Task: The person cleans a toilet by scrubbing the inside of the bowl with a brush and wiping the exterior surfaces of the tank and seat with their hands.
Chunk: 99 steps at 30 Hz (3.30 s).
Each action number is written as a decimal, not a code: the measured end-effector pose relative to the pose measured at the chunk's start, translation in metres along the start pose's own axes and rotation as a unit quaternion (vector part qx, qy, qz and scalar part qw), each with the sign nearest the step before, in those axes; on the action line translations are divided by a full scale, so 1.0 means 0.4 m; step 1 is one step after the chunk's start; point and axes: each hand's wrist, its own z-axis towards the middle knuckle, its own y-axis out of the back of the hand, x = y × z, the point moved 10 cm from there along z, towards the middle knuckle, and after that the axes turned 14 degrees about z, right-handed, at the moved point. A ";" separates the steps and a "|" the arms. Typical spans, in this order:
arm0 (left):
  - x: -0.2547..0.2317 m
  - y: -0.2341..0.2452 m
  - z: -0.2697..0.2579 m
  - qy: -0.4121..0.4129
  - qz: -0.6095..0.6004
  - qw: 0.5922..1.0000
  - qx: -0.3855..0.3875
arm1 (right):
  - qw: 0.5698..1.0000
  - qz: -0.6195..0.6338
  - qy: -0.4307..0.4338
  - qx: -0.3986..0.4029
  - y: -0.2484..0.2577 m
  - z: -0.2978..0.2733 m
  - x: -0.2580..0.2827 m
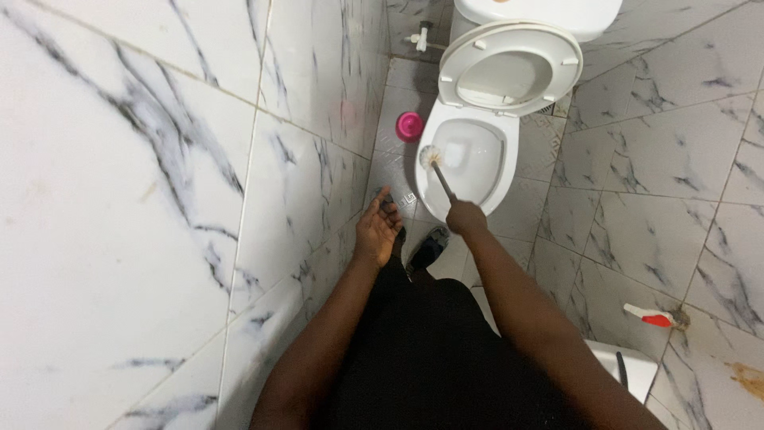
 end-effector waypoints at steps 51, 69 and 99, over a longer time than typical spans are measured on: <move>0.156 -0.143 -0.235 0.005 0.060 0.994 0.091 | 0.985 0.143 -0.085 -0.046 -0.116 -0.373 -0.580; 0.094 -0.131 -0.240 -0.009 0.052 0.996 0.073 | 0.987 0.157 -0.042 -0.018 -0.100 -0.328 -0.395; 0.214 -0.121 0.132 0.066 -0.091 0.987 0.111 | 0.991 0.112 -0.069 0.021 -0.126 0.104 -0.269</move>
